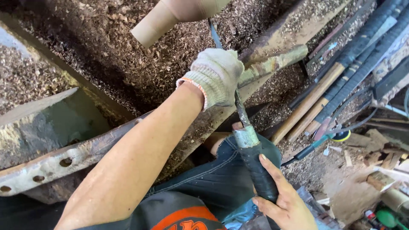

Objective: The person sits at a wood lathe and holds a chisel against a spinning wooden workpiece, shaping it into a vase-like form while wood shavings accumulate. They reposition the chisel along a wooden tool rest and occasionally touch the workpiece by hand to check its surface.

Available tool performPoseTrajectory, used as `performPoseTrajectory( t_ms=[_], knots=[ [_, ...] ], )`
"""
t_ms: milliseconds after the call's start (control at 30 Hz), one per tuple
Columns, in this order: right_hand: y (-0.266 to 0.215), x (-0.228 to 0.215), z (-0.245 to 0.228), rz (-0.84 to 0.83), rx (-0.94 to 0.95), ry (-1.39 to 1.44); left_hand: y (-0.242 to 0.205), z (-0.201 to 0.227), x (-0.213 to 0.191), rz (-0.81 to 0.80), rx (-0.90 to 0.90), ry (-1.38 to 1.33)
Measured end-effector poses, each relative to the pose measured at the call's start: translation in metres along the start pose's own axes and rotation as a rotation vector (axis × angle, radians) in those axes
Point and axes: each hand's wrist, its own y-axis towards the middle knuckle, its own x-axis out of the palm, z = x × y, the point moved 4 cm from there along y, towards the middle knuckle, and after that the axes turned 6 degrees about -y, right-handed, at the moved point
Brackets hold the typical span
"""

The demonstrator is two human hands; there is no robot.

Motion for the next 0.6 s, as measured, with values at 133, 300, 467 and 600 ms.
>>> performPoseTrajectory(
  t_ms=[133,300,467,600],
  knots=[
    [0.01,-0.013,-0.031,-0.008,-0.249,-0.206,-0.003,0.0,-0.003,0.005,-0.041,-0.03],
    [0.008,-0.035,0.007,-0.079,0.014,0.094,-0.004,-0.001,-0.003,-0.006,-0.1,-0.062],
    [0.017,-0.052,-0.003,-0.08,0.087,0.081,-0.007,-0.001,-0.005,0.033,-0.142,-0.103],
    [0.019,-0.071,0.015,-0.144,0.085,0.062,-0.009,0.0,-0.006,0.025,-0.188,-0.134]
  ],
)
